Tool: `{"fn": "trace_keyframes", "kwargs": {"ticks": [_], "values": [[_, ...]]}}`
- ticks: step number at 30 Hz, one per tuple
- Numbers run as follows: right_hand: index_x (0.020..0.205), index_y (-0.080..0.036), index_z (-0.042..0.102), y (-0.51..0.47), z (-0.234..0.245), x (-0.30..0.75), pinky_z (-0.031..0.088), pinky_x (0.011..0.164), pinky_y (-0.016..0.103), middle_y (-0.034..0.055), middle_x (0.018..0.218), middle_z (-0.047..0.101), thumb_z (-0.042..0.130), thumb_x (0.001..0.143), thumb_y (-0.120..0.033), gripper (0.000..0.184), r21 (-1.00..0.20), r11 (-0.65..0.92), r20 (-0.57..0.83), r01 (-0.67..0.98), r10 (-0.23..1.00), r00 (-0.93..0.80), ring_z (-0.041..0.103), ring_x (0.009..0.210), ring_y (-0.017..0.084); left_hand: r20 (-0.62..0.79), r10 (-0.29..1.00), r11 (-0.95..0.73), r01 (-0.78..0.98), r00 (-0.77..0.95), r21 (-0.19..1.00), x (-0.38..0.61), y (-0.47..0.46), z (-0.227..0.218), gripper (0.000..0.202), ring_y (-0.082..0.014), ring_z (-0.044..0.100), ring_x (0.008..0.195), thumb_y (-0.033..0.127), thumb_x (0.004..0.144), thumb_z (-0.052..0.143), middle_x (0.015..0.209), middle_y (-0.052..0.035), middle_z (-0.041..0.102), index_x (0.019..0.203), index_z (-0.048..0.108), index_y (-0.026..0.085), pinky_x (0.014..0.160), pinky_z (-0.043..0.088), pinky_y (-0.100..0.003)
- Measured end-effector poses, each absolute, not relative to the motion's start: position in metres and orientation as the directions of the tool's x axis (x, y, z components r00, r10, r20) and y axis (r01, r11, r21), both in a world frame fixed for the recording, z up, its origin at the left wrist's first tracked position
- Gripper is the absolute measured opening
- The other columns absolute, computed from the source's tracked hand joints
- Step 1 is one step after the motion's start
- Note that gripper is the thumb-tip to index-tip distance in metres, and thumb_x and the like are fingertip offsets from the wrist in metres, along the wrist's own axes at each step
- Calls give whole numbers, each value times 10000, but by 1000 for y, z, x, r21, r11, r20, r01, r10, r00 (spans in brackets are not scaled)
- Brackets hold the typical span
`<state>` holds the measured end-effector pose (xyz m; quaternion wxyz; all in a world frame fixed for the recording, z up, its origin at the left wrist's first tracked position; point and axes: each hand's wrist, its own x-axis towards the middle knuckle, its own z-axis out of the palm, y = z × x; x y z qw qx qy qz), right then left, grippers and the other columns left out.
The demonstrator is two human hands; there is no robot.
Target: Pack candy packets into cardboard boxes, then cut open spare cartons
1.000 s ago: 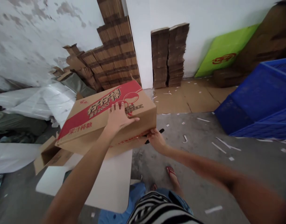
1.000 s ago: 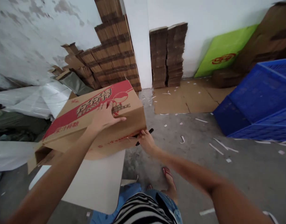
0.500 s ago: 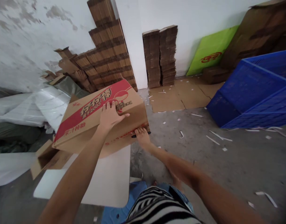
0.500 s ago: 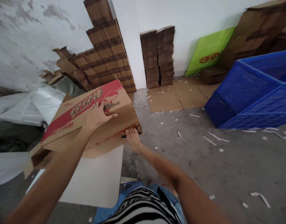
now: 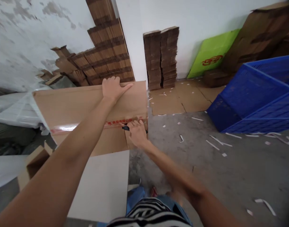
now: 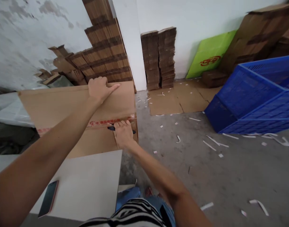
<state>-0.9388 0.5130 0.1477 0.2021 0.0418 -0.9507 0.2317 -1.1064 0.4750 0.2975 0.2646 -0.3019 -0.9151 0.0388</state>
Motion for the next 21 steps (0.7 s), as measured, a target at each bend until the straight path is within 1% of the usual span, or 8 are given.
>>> {"fn": "trace_keyframes", "kwargs": {"ticks": [3, 6, 9, 11, 13, 17, 19, 21], "values": [[855, -184, 581, 524, 150, -915, 270, 804, 370, 82, 867, 634, 414, 895, -161, 173, -401, 885, 443, -236, -38, -896, 488, 859, 233, 471, 593, 803, 527, -653, -280, -1123, 486, 296, 1065, -276, 600, 1036, 806, 717, -55, 1032, -94, 666, 975, 618, 21, 896, 368, -431], [783, -206, 561, 534, 146, -887, 261, 744, 356, 57, 783, 606, 389, 923, -175, 224, -379, 880, 499, -286, -67, -864, 467, 790, 208, 512, 532, 846, 455, -674, -280, -1141, 490, 295, 1005, -293, 628, 962, 808, 768, 35, 945, -158, 663, 934, 631, 16, 861, 399, -450], [742, -212, 541, 545, 137, -863, 256, 705, 349, 43, 719, 582, 401, 917, -175, 228, -359, 859, 576, -366, -105, -811, 462, 747, 198, 539, 481, 876, 403, -692, -264, -1150, 493, 299, 917, -328, 636, 910, 794, 801, 152, 928, -208, 670, 938, 642, 31, 828, 416, -471], [736, -216, 536, 552, 131, -851, 255, 688, 346, 39, 689, 570, 407, 894, -149, 216, -367, 838, 626, -403, -98, -773, 457, 716, 193, 510, 484, 875, 404, -712, -266, -1147, 492, 306, 901, -338, 641, 887, 793, 798, 174, 929, -212, 679, 935, 651, 41, 788, 427, -453], [757, -217, 543, 558, 126, -844, 258, 688, 341, 33, 679, 566, 403, 861, -97, 212, -392, 819, 661, -419, -66, -748, 453, 704, 190, 443, 522, 853, 439, -729, -283, -1137, 486, 318, 885, -329, 648, 872, 793, 794, 189, 939, -201, 690, 939, 656, 55, 744, 434, -418], [795, -202, 558, 570, 124, -845, 268, 728, 332, 12, 708, 581, 390, 842, -21, 251, -377, 821, 667, -430, -81, -740, 468, 738, 182, 309, 621, 780, 528, -720, -337, -1100, 447, 340, 826, -279, 650, 887, 823, 754, 255, 955, -125, 711, 955, 659, 131, 755, 428, -353], [806, -186, 572, 577, 125, -851, 278, 748, 337, 22, 744, 606, 388, 847, -11, 258, -333, 861, 632, -384, -98, -769, 492, 769, 186, 269, 599, 792, 508, -754, -338, -1076, 416, 343, 868, -292, 655, 857, 870, 703, 247, 906, -135, 715, 897, 669, 136, 718, 430, -353], [836, -169, 598, 579, 127, -858, 294, 778, 347, 47, 794, 633, 383, 845, -6, 270, -291, 902, 559, -319, -110, -822, 520, 811, 200, 259, 531, 834, 445, -807, -325, -1056, 386, 342, 934, -316, 658, 816, 906, 660, 207, 856, -165, 711, 860, 675, 123, 672, 428, -360]]}}
